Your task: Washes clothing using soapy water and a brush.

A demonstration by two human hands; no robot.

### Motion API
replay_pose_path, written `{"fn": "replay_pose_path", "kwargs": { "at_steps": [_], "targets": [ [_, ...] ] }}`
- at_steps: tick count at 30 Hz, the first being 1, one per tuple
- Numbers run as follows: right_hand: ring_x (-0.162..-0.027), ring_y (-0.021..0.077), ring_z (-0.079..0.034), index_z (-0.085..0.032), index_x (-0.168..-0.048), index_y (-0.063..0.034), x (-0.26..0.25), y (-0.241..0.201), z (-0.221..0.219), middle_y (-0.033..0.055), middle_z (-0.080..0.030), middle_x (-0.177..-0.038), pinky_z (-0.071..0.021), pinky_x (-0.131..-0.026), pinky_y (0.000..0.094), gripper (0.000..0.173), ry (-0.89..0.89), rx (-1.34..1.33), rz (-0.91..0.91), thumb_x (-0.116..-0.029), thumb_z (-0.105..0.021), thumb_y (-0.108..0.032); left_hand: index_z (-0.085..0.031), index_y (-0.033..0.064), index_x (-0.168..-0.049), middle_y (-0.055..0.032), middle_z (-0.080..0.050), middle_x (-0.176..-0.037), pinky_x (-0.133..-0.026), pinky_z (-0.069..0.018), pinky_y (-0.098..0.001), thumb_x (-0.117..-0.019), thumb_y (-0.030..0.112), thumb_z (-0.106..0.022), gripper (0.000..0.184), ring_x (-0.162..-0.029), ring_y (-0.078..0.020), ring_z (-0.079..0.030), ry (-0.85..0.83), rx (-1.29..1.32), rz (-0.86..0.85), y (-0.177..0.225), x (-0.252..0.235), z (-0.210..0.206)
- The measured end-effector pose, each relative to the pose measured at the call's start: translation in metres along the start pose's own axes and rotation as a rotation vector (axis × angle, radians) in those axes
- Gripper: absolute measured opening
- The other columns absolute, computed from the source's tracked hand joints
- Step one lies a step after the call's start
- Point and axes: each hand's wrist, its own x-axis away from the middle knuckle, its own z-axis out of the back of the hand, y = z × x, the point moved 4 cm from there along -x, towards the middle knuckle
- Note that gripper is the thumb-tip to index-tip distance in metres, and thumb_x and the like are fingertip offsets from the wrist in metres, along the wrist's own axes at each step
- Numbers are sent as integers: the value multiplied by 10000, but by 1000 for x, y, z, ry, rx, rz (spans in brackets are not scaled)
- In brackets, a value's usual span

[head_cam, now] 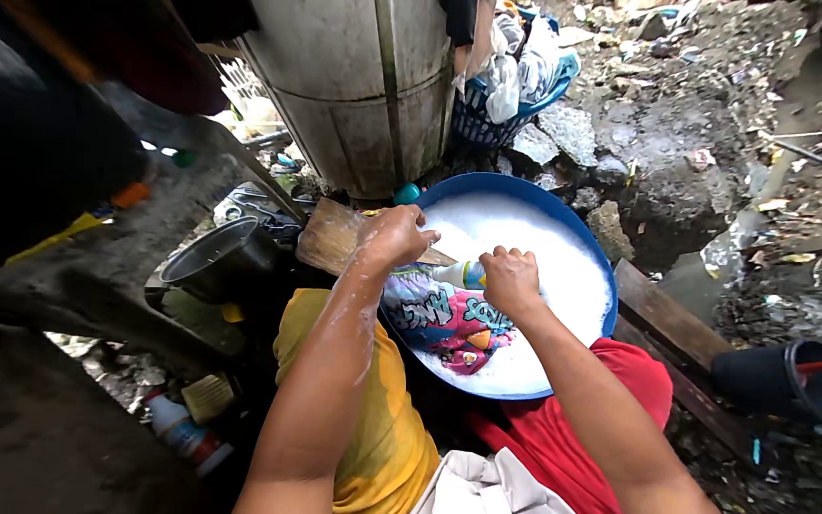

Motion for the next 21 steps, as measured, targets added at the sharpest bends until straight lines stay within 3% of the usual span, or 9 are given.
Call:
{"fn": "replay_pose_path", "kwargs": {
  "at_steps": [11,15,17,19,21],
  "targets": [
    [-1179,458,-600,-677,-1267,-29,-3,31,-20,250,-647,-1252,-451,-930,650,451,-58,-77,-93,-822,-755,-36,-584,56,-1389,-205,-654,-1295,-1024,-439,-650,-1049,374,-586,466,-1236,-398,-606,-24,-1,3,0,-1,-1],
    [-1209,466,-604,-611,-1380,-20,-7,48,-54,282,-643,-1281,-461,-986,689,631,-58,-594,-168,-797,-844,-89,-531,38,-1436,-218,-644,-1312,-1053,-424,-643,-1040,372,-604,524,-1256,-405,-593,-23,18,-13,0,-3,-5],
    [-1113,368,-650,-588,-1351,25,-4,39,-61,262,-660,-1217,-520,-969,575,642,-39,-1013,-188,-764,-849,18,-481,24,-1470,-243,-629,-1305,-1041,-435,-645,-1024,360,-635,578,-1237,-423,-593,-19,70,-41,0,-8,-11],
    [-1031,242,-662,-539,-1351,33,0,23,-54,204,-650,-1190,-567,-906,431,630,-28,-1391,-128,-771,-770,112,-436,15,-1501,-266,-601,-1350,-1053,-440,-632,-1016,333,-654,619,-1252,-433,-586,-27,158,-103,6,-10,-16],
    [-988,179,-670,-517,-1346,17,1,7,-40,153,-654,-1160,-587,-860,366,643,12,-1588,-11,-749,-731,125,-456,4,-1472,-246,-610,-1338,-1049,-474,-560,-1030,267,-636,545,-1220,-370,-617,-23,310,-216,15,-8,-17]
  ]
}}
